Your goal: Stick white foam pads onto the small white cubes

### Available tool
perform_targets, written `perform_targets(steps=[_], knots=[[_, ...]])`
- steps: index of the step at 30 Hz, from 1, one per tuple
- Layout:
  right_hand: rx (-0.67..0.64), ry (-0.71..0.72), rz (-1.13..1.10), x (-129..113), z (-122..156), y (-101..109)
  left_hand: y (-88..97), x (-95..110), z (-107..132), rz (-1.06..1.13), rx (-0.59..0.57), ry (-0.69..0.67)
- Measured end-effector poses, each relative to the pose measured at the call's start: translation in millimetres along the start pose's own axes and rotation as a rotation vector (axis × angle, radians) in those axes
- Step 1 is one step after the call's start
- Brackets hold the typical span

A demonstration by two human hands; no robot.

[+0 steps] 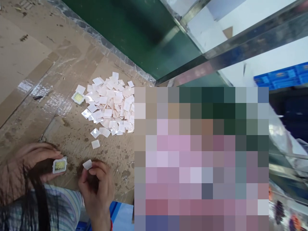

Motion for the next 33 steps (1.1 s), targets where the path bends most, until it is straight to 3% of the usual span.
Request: perform_targets(steps=[6, 9, 13, 19, 25, 30, 33], knots=[[0.163, -0.077, -0.105, -35.5, 1.7, -13.2, -1.3, 0.6, -1.5, -0.029, 0.025, -0.017], [0.183, -0.071, -0.072, -50.4, -4.4, -22.2, 1.3, 1.9, -2.3, -0.017, 0.057, 0.000], [0.144, -0.017, -0.020, -56.1, -8.2, -28.5, 0.0, 3.9, -5.1, -0.025, 0.018, 0.000], [0.199, 0.021, 0.036, -59.5, -2.1, -32.0, 2.5, 8.9, -8.2, -0.048, 0.021, -0.032], [0.035, 0.064, 0.030, -55.9, -4.7, -27.3, 5.6, 14.0, -7.9, -0.090, 0.038, -0.066], [-0.101, 0.197, 0.131, -51.3, 3.1, -25.4, 2.5, 10.8, -7.6, -0.072, 0.031, -0.049], [-0.120, 0.137, 0.124, -45.2, 12.9, -25.0, 2.0, 10.4, -7.4, -0.039, 0.031, -0.042]])
Point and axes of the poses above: each hand's wrist, its own z-axis away from the middle knuckle, its own y-axis out of the back of the hand, x = y × z, the point moved 6 cm from there along -z, towards the middle knuckle, and after that the axes turned 2 degrees about -x, right-handed, at the moved point
